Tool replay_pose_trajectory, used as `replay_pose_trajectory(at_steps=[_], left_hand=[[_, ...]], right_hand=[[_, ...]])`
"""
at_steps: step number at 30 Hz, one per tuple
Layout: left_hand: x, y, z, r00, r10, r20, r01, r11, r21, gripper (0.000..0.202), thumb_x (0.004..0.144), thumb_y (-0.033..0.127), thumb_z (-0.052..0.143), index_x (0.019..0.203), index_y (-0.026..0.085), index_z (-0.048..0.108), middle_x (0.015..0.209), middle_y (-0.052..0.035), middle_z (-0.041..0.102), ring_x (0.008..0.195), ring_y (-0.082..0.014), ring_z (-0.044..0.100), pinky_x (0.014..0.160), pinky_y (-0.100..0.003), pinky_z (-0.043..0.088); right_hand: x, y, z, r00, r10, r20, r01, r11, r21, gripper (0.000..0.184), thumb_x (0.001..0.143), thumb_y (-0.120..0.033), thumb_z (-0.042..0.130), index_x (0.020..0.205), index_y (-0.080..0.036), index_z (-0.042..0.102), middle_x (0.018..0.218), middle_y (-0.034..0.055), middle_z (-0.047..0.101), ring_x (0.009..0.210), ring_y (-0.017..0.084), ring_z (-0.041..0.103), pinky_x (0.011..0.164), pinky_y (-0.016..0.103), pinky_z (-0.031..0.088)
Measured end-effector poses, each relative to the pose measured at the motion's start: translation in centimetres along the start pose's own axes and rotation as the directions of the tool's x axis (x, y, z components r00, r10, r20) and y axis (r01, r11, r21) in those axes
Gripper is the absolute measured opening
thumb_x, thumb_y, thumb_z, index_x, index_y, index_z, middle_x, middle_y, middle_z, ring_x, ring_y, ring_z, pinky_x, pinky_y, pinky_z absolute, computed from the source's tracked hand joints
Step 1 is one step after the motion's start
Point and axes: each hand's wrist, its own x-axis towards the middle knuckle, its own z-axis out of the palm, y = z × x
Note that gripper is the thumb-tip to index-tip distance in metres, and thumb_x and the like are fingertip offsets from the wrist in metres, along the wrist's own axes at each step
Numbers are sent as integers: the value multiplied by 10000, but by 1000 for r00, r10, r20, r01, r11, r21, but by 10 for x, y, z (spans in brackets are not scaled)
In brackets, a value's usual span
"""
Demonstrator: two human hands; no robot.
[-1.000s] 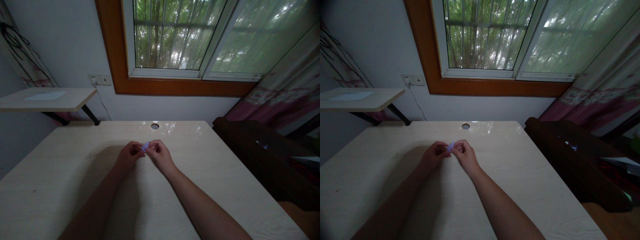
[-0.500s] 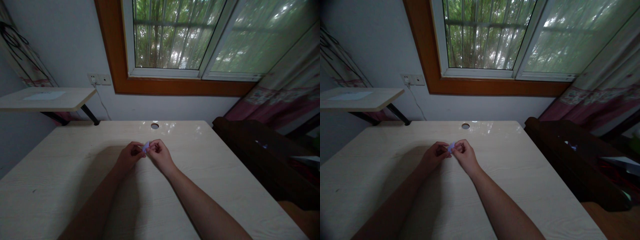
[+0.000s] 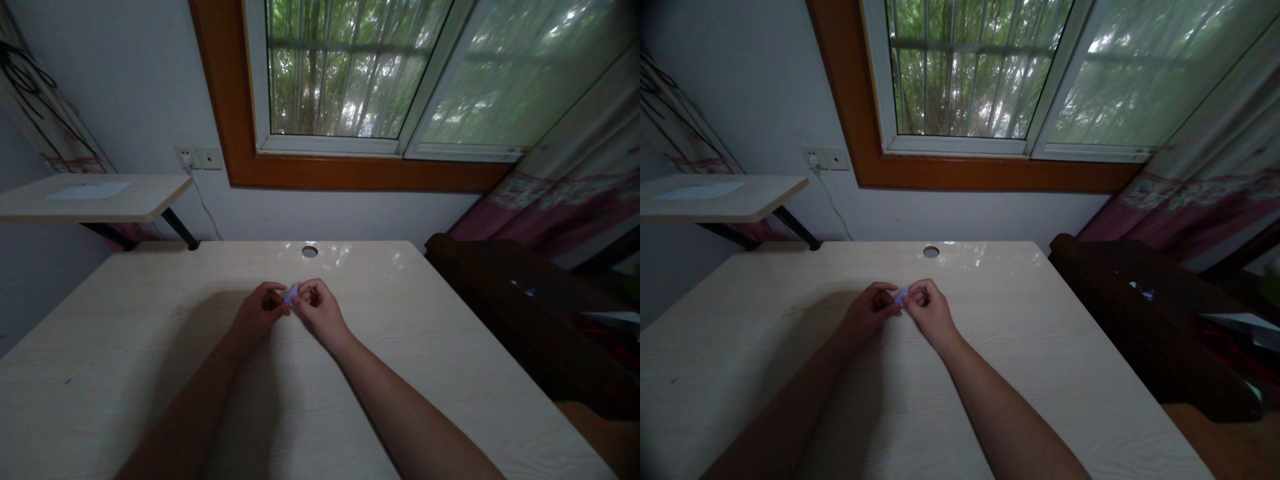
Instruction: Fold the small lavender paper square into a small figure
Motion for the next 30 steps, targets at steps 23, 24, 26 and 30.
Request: replay_pose_trajectory(at_steps=[23,24,26,30], left_hand=[[2,-2,-2,997,-15,-70,7,994,-109,418,762,303,763,1097,191,540,709,47,636,679,-151,691,713,-303,543],[2,-1,-2,998,-15,-68,7,993,-116,420,762,302,763,1099,190,538,708,48,637,676,-148,689,712,-302,542],[3,-1,-2,998,-9,-55,2,992,-124,425,763,297,764,1103,188,534,707,46,642,669,-145,684,708,-298,538],[3,-3,-1,1000,15,-18,-16,997,-76,418,779,298,750,1119,186,533,706,31,656,673,-145,679,692,-281,517]], right_hand=[[4,3,0,995,34,-89,-31,999,25,264,809,-373,700,974,-228,553,742,-24,628,660,132,602,649,264,471],[4,3,0,998,39,-53,-37,999,38,292,803,-371,707,999,-230,543,742,-23,641,674,138,618,662,270,478],[3,3,1,999,48,10,-48,997,68,360,783,-357,728,1057,-235,528,765,-15,673,711,150,645,695,283,492],[3,1,2,997,69,41,-74,990,122,422,742,-316,755,1094,-246,533,765,-24,680,703,149,648,700,284,496]])
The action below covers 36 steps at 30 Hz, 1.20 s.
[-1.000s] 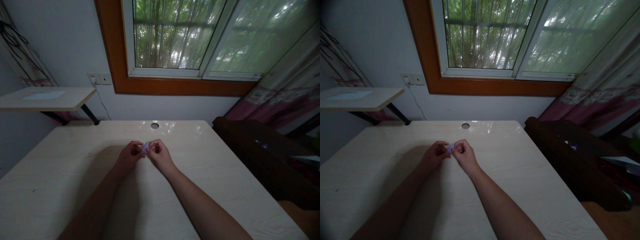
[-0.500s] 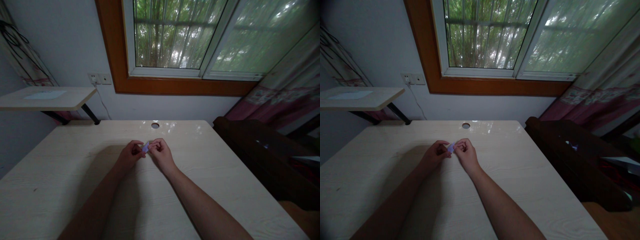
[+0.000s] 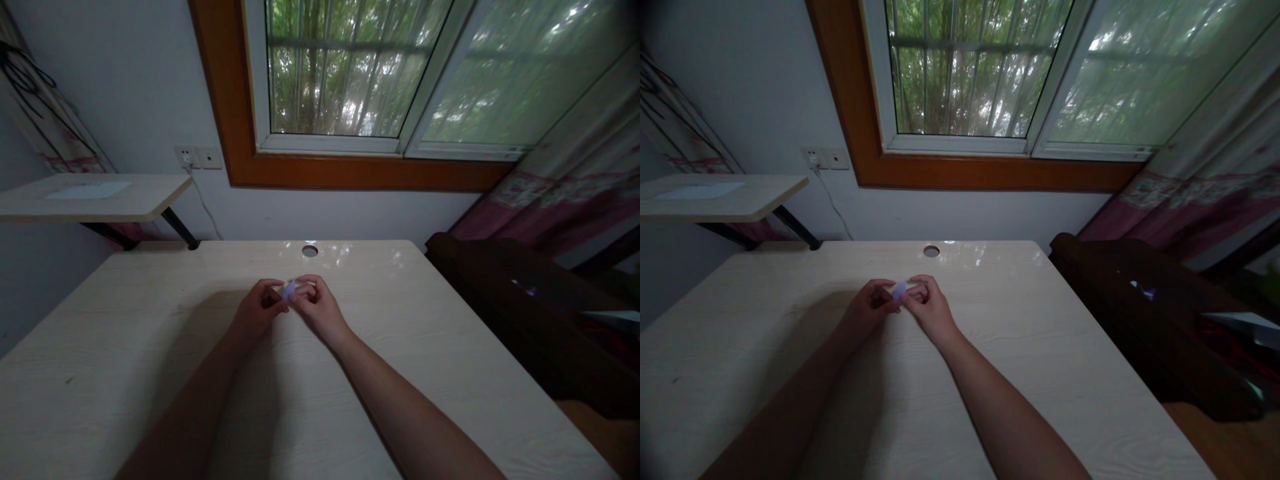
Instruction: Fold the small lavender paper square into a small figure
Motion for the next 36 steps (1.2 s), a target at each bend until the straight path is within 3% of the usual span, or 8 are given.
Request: replay_pose_trajectory(at_steps=[16,21,36], left_hand=[[-2,3,3,996,-68,52,72,995,-75,424,789,300,734,1141,184,527,721,34,657,702,-153,696,731,-310,548],[-3,-1,2,996,-50,75,55,996,-65,405,832,319,690,1171,183,514,761,17,667,723,-156,702,722,-305,545],[-1,0,0,995,-19,99,20,1000,-12,514,782,268,744,1223,193,492,696,34,649,684,-140,654,700,-286,501]], right_hand=[[2,-1,-2,999,17,-29,-15,997,77,385,700,-276,778,1007,-233,549,695,-46,667,633,133,618,675,277,472],[3,-1,-2,999,18,-35,-15,997,74,377,699,-288,776,1000,-237,553,688,-50,656,626,133,617,675,282,479],[1,-6,0,999,25,-27,-22,996,86,356,707,-260,756,998,-237,552,672,-50,668,620,140,623,685,293,471]])
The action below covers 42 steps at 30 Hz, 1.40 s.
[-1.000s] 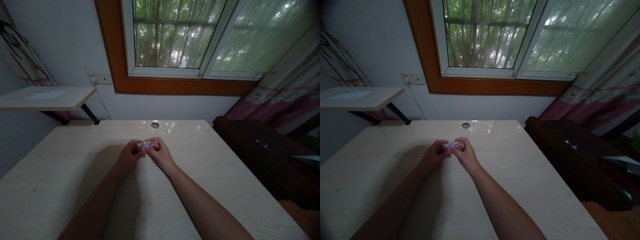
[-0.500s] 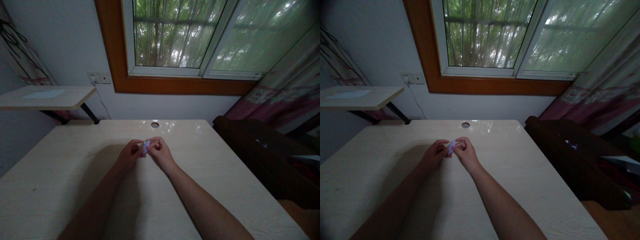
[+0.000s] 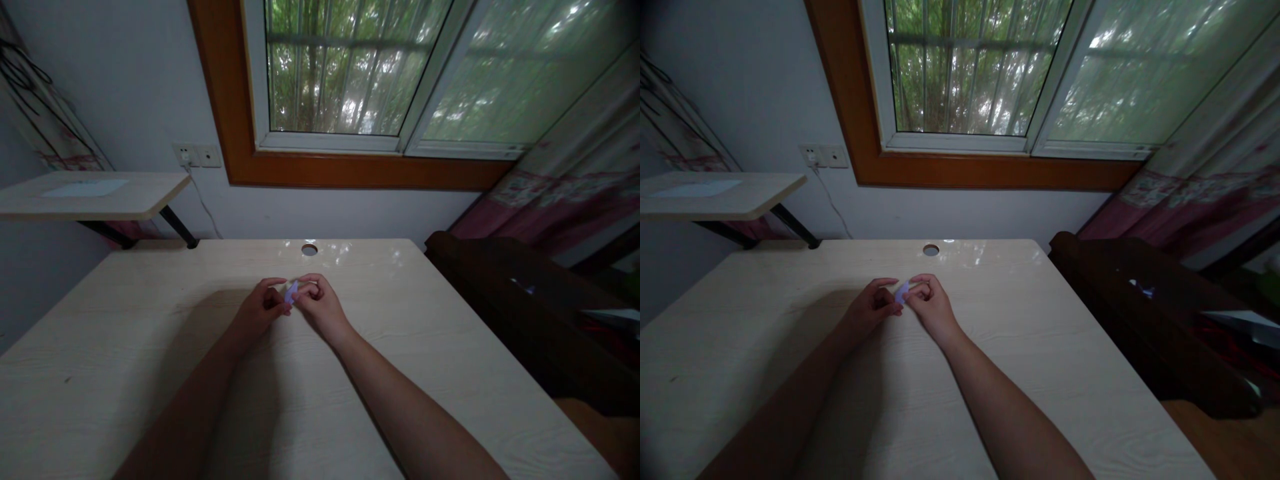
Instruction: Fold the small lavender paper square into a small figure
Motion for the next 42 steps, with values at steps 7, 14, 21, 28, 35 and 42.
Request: replay_pose_trajectory(at_steps=[7,14,21,28,35,42], left_hand=[[-1,3,2,1000,27,-12,-26,999,45,488,802,262,725,1228,193,500,710,27,646,686,-135,639,674,-268,482],[0,-3,0,999,45,-13,-44,999,11,454,824,235,697,1228,203,492,729,38,630,703,-133,658,696,-274,500],[0,-1,1,997,69,-18,-69,998,9,466,820,244,705,1234,201,494,721,39,622,687,-128,644,677,-269,489],[-1,3,3,998,38,-40,-38,999,3,475,804,281,721,1219,199,505,700,44,617,671,-129,638,665,-264,480],[-1,4,2,999,28,-25,-27,999,22,487,808,259,713,1235,196,487,700,43,622,676,-130,643,672,-268,480],[-1,4,2,999,32,-27,-32,999,-4,497,804,292,722,1233,201,487,714,36,632,695,-140,651,675,-271,483]], right_hand=[[3,3,-3,1000,23,-7,-22,998,58,358,687,-260,769,975,-235,559,679,-46,682,628,146,639,710,307,488],[4,4,-3,998,23,-55,-15,991,135,333,673,-235,783,935,-229,577,660,-61,676,621,123,631,708,281,490],[3,4,-1,999,13,-51,-4,986,168,333,686,-224,785,947,-229,579,658,-57,693,629,123,647,703,273,491],[2,2,-2,998,33,-48,-25,986,166,330,698,-220,772,961,-226,573,657,-57,688,627,131,654,714,286,502],[2,3,-2,999,9,-52,-3,994,113,289,735,-241,741,964,-221,566,645,-55,671,628,135,655,696,280,491],[1,3,-2,999,1,-37,1,998,60,298,764,-272,721,1016,-222,569,676,-39,675,646,142,655,694,285,491]])
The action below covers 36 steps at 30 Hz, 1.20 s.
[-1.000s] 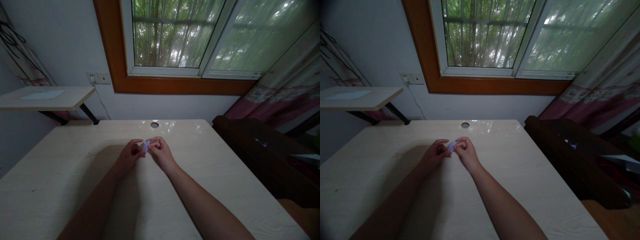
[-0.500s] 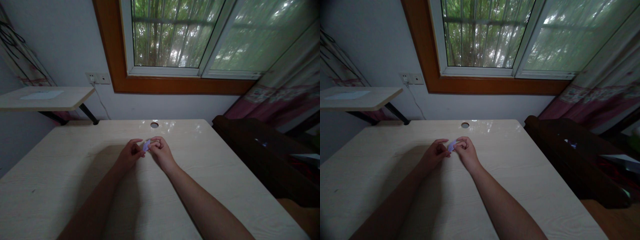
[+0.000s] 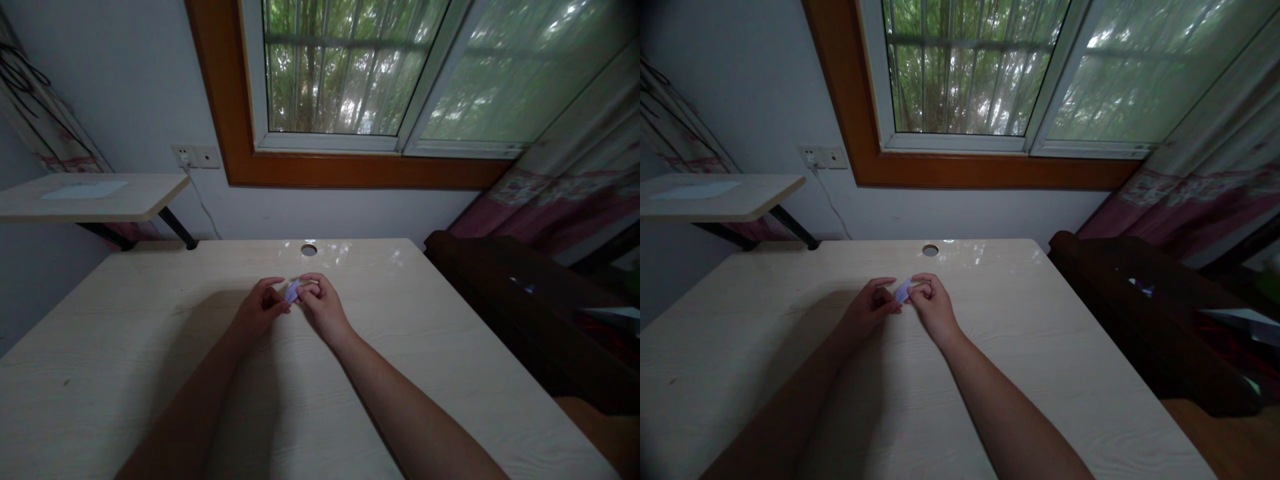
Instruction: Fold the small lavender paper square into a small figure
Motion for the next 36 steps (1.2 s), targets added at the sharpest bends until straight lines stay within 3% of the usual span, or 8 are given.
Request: replay_pose_trajectory(at_steps=[7,16,36], left_hand=[[2,-4,-1,999,-6,-43,7,1000,29,496,776,295,746,1210,205,523,737,38,590,688,-127,605,686,-275,483],[2,-11,-3,999,13,-43,-10,997,82,499,792,305,734,1230,205,516,725,36,575,678,-126,572,652,-255,443],[3,-2,-1,993,-46,-111,51,998,41,499,770,313,744,1196,192,513,681,54,598,650,-129,630,667,-269,497]], right_hand=[[-5,4,1,996,-64,64,74,982,-172,272,819,-308,688,1058,-232,585,737,-9,690,690,162,659,686,296,499],[-3,9,0,991,-72,110,92,979,-183,399,770,-269,730,1133,-249,565,820,-5,680,709,158,656,682,294,499],[-1,3,0,997,-69,-28,66,991,-119,293,752,-242,731,1003,-222,582,695,-45,634,656,130,581,668,272,427]])
